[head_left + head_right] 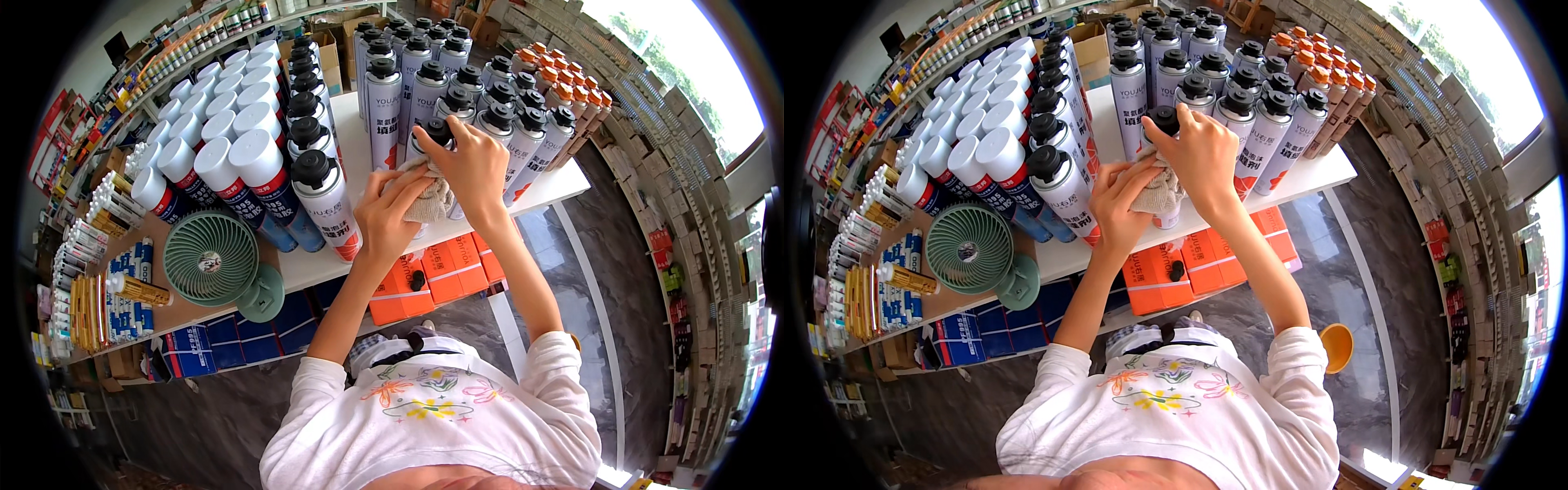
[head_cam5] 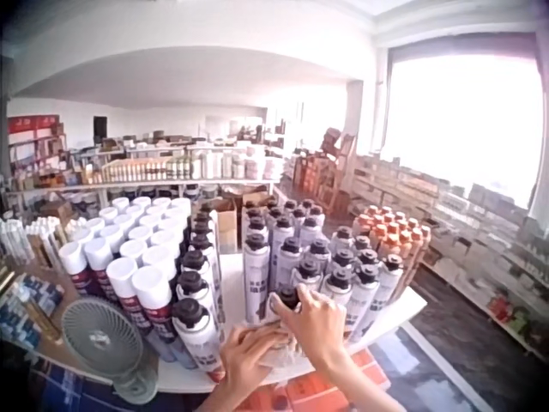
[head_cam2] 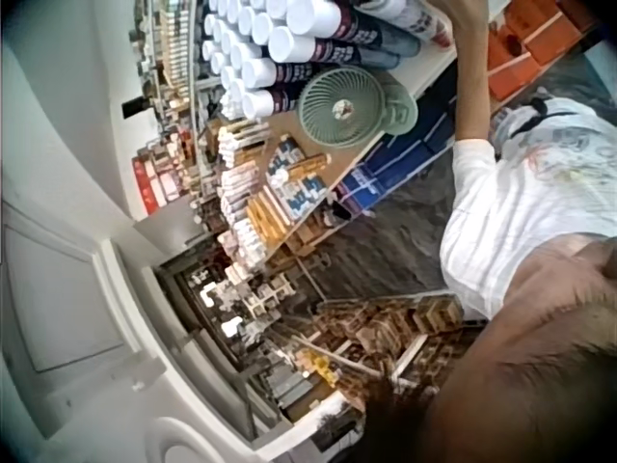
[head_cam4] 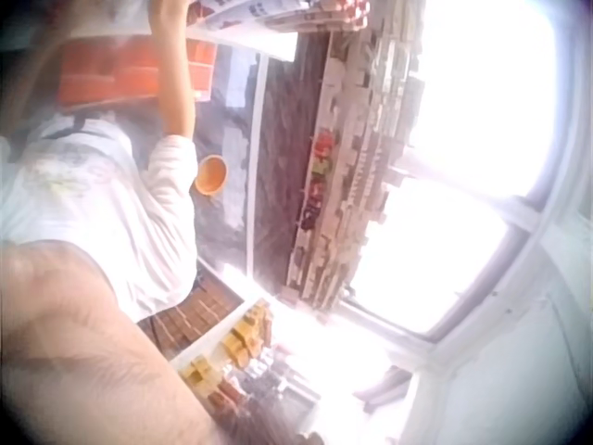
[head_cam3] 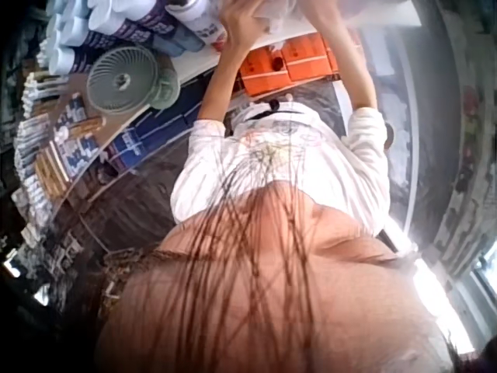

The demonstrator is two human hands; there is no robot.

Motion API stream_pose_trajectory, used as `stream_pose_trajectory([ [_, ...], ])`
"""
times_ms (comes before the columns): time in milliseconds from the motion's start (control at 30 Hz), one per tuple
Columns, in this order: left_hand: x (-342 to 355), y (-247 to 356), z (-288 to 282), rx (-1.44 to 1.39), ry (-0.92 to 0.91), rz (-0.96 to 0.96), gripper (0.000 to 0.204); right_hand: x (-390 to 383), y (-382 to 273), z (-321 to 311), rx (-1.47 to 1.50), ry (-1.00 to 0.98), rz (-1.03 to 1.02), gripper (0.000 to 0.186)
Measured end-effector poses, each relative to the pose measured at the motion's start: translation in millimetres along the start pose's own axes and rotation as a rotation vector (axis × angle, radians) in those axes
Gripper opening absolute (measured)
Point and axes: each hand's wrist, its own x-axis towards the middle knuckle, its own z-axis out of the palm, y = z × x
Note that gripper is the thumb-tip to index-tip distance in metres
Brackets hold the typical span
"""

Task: The person wipes the tops and sides of aerosol cans with a cloth and moves a small fan on a table.

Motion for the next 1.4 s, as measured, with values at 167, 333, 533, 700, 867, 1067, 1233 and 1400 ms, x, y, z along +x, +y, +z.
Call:
stream_pose_trajectory([
  [167,-16.4,-3.6,1.2,0.003,-0.073,0.003,0.051,1.1,1.9,-2.0,-0.014,0.023,0.01,0.045],
  [333,-52.0,-3.1,-2.6,-0.027,-0.203,-0.119,0.049,6.0,2.2,-9.9,0.037,-0.081,0.043,0.046],
  [533,-48.8,-7.3,-17.3,-0.039,-0.234,-0.094,0.053,31.3,30.3,-36.1,0.396,-0.475,0.246,0.053],
  [700,-48.1,-1.4,-20.4,-0.114,-0.212,-0.099,0.052,51.6,57.0,-35.6,0.753,-0.922,0.018,0.062],
  [867,-38.3,8.8,-15.8,-0.155,-0.195,-0.062,0.055,52.1,74.1,-10.0,0.905,-0.933,-0.123,0.062],
  [1067,0.6,2.7,-17.8,0.05,-0.093,0.135,0.061,51.7,65.1,-9.1,0.972,-0.924,-0.102,0.055],
  [1233,1.5,-9.2,-9.6,0.077,-0.068,0.2,0.059,52.7,69.1,0.4,1.069,-0.925,0.018,0.044],
  [1400,-55.6,-18.1,3.2,0.04,-0.151,0.12,0.043,41.5,61.8,4.7,1.047,-0.798,0.058,0.046],
])
